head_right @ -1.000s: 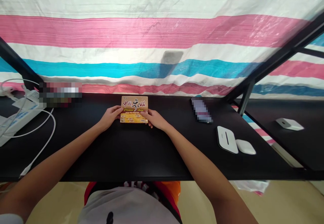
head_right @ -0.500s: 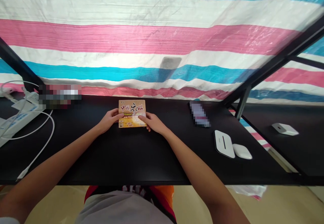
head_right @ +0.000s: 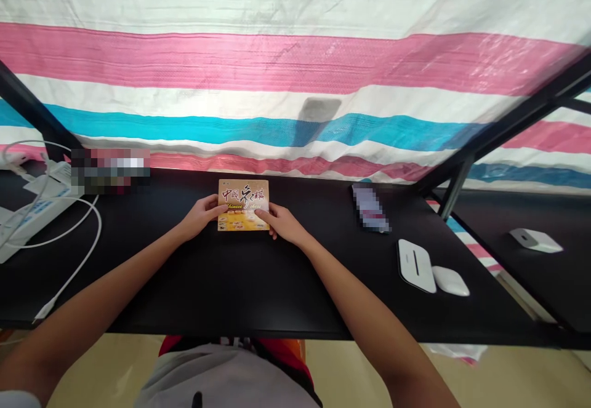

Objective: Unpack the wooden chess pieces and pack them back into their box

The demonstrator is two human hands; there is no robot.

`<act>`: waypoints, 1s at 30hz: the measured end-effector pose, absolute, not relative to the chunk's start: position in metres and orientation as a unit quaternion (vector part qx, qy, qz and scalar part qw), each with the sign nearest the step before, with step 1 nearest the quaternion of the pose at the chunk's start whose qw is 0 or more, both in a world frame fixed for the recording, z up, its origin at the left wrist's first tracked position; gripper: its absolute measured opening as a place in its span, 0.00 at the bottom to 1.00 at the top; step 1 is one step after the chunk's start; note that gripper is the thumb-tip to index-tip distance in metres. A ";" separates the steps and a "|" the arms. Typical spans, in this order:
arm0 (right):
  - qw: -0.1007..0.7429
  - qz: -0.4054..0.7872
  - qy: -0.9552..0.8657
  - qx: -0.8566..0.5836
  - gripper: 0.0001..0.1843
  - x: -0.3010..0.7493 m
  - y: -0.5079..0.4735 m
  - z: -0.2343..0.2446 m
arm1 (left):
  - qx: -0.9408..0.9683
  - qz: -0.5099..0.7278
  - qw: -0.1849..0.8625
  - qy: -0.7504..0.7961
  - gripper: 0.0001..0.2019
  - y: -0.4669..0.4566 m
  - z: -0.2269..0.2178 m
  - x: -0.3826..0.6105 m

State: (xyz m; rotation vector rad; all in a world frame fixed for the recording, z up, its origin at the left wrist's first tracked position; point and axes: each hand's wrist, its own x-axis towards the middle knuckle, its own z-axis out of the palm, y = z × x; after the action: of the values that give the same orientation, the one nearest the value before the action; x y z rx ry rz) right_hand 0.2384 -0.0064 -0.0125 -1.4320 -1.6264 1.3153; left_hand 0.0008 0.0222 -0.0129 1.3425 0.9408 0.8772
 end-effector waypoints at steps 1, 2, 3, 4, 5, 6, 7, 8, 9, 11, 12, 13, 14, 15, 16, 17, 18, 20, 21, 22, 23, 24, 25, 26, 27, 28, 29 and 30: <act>0.302 0.495 -0.614 -0.535 0.23 0.239 -0.006 -0.013 | 0.579 0.377 0.597 0.407 0.24 0.022 -0.013 0.001; 0.305 0.496 -0.617 -0.530 0.23 0.239 -0.006 -0.014 | 0.580 0.377 0.596 0.407 0.23 0.023 -0.013 0.000; 0.306 0.495 -0.620 -0.526 0.24 0.240 -0.006 -0.014 | 0.581 0.378 0.596 0.406 0.23 0.023 -0.014 0.000; 0.305 0.495 -0.622 -0.525 0.24 0.240 -0.005 -0.015 | 0.581 0.379 0.596 0.404 0.23 0.023 -0.014 0.000; 0.304 0.494 -0.624 -0.525 0.24 0.240 -0.005 -0.015 | 0.582 0.381 0.595 0.403 0.23 0.023 -0.014 0.000; 0.303 0.492 -0.624 -0.526 0.24 0.240 -0.005 -0.016 | 0.581 0.382 0.594 0.404 0.23 0.023 -0.013 0.000; 0.305 0.488 -0.624 -0.528 0.23 0.240 -0.005 -0.016 | 0.580 0.383 0.593 0.407 0.22 0.022 -0.013 0.000; 0.309 0.485 -0.624 -0.529 0.23 0.240 -0.005 -0.016 | 0.578 0.384 0.592 0.410 0.22 0.022 -0.013 0.000; 0.316 0.483 -0.623 -0.529 0.22 0.239 -0.005 -0.017 | 0.575 0.385 0.591 0.414 0.22 0.021 -0.012 0.000; 0.330 0.478 -0.623 -0.525 0.21 0.238 -0.005 -0.018 | 0.568 0.390 0.594 0.414 0.22 0.020 -0.012 0.001; 0.335 0.476 -0.623 -0.523 0.20 0.238 -0.005 -0.018 | 0.565 0.393 0.598 0.411 0.22 0.020 -0.012 0.001; 0.338 0.475 -0.624 -0.521 0.20 0.237 -0.005 -0.018 | 0.561 0.394 0.604 0.407 0.22 0.020 -0.012 0.001; 0.338 0.474 -0.624 -0.521 0.20 0.237 -0.005 -0.017 | 0.557 0.395 0.609 0.403 0.22 0.020 -0.012 0.001; 0.336 0.474 -0.625 -0.521 0.20 0.237 -0.005 -0.017 | 0.554 0.393 0.614 0.401 0.22 0.020 -0.012 0.001; 0.334 0.474 -0.626 -0.522 0.20 0.237 -0.005 -0.017 | 0.553 0.392 0.617 0.401 0.22 0.021 -0.013 0.001; 0.331 0.473 -0.627 -0.523 0.20 0.237 -0.005 -0.016 | 0.552 0.390 0.619 0.401 0.22 0.021 -0.013 0.001; 0.328 0.473 -0.627 -0.525 0.20 0.237 -0.005 -0.016 | 0.552 0.389 0.619 0.402 0.22 0.021 -0.013 0.001; 0.325 0.472 -0.627 -0.527 0.20 0.237 -0.005 -0.016 | 0.553 0.388 0.616 0.405 0.22 0.022 -0.014 0.001; 0.324 0.473 -0.627 -0.527 0.20 0.237 -0.005 -0.015 | 0.554 0.388 0.614 0.407 0.22 0.022 -0.014 0.000; 0.324 0.472 -0.628 -0.527 0.20 0.237 -0.005 -0.015 | 0.556 0.388 0.612 0.408 0.22 0.022 -0.014 0.000; 0.325 0.472 -0.629 -0.526 0.19 0.237 -0.005 -0.015 | 0.557 0.388 0.611 0.408 0.22 0.022 -0.014 0.000; 0.326 0.470 -0.630 -0.526 0.19 0.237 -0.006 -0.015 | 0.558 0.388 0.610 0.407 0.22 0.022 -0.014 0.000; 0.327 0.468 -0.630 -0.526 0.19 0.236 -0.006 -0.015 | 0.559 0.389 0.611 0.405 0.22 0.022 -0.014 0.000; 0.329 0.467 -0.630 -0.526 0.19 0.236 -0.006 -0.015 | 0.559 0.389 0.611 0.404 0.23 0.022 -0.014 0.000; 0.330 0.467 -0.629 -0.526 0.19 0.236 -0.006 -0.015 | 0.558 0.390 0.611 0.404 0.23 0.022 -0.014 0.000; 0.331 0.466 -0.629 -0.527 0.19 0.236 -0.006 -0.014 | 0.558 0.391 0.610 0.405 0.22 0.022 -0.014 0.000; 0.329 0.466 -0.628 -0.529 0.19 0.235 -0.006 -0.014 | 0.557 0.391 0.610 0.406 0.22 0.022 -0.014 0.000; 0.327 0.466 -0.629 -0.530 0.19 0.235 -0.006 -0.014 | 0.557 0.391 0.609 0.407 0.22 0.022 -0.014 0.000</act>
State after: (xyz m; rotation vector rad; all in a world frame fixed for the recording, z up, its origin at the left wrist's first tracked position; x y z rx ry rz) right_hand 0.2355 -0.0064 -0.0141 -1.3876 -1.6460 1.2204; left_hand 0.0001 0.0216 -0.0136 1.2867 0.9399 0.9023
